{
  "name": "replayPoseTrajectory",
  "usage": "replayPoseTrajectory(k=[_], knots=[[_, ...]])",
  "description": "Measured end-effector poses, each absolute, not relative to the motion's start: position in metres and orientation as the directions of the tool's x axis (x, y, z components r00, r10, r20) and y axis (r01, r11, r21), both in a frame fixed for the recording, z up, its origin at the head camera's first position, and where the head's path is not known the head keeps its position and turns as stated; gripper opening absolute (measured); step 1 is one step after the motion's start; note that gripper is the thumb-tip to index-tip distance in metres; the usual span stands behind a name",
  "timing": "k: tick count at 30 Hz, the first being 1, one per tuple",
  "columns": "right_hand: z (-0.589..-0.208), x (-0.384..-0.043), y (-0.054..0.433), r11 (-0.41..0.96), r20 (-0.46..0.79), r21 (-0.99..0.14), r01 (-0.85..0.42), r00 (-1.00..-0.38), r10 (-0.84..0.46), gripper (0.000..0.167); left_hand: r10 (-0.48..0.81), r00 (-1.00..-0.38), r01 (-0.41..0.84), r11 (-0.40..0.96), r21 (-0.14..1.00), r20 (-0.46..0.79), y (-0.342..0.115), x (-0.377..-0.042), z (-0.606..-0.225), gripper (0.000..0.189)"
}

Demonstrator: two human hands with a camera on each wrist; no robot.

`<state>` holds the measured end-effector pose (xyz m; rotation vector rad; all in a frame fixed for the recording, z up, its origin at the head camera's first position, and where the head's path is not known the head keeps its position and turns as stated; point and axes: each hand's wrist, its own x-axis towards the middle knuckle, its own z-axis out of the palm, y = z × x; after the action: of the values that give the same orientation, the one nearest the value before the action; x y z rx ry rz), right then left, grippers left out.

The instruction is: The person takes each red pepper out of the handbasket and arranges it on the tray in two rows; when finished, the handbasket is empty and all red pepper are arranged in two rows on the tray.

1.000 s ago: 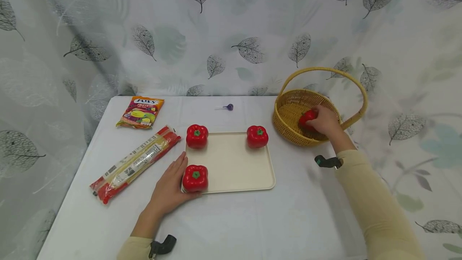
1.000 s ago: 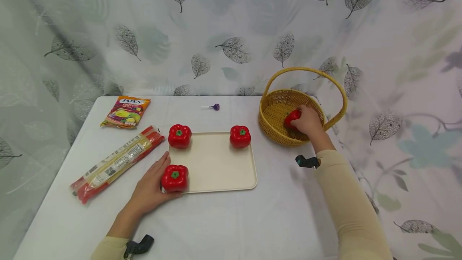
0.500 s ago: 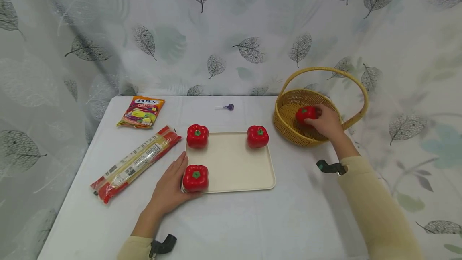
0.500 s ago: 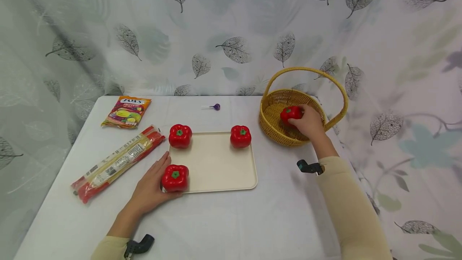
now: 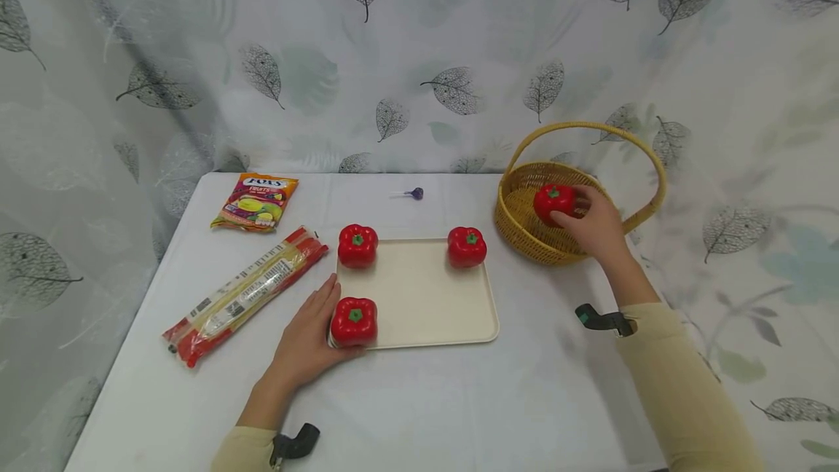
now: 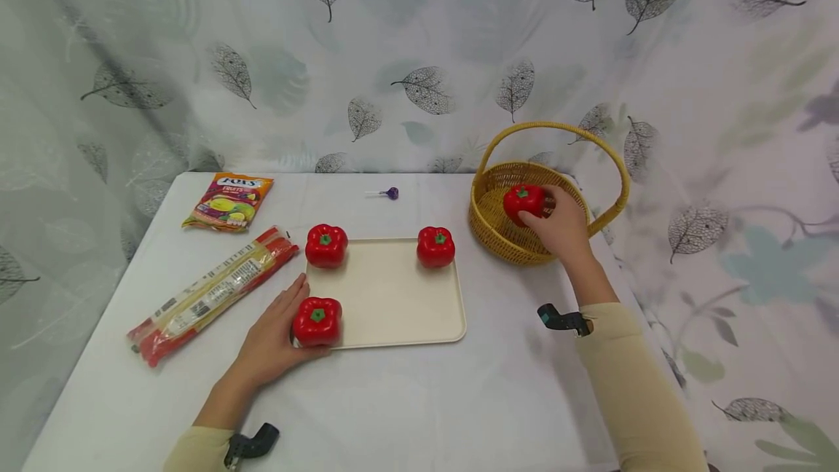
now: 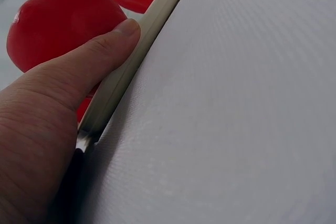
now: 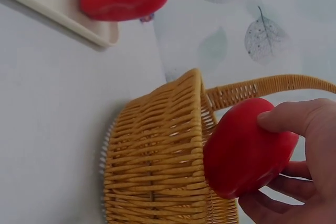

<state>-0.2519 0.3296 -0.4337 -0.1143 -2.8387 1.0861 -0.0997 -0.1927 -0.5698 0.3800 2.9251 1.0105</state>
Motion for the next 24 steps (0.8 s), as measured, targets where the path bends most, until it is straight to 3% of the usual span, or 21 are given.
replayPoseTrajectory(k=[24], knots=[[-0.417, -0.198, 0.294, 0.666, 0.227, -0.733, -0.138, -0.973, 0.048, 0.071, 0.237, -0.97, 0.22, 0.759, 0.613, 0.055, -0.193, -0.099, -0.569, 0.131]])
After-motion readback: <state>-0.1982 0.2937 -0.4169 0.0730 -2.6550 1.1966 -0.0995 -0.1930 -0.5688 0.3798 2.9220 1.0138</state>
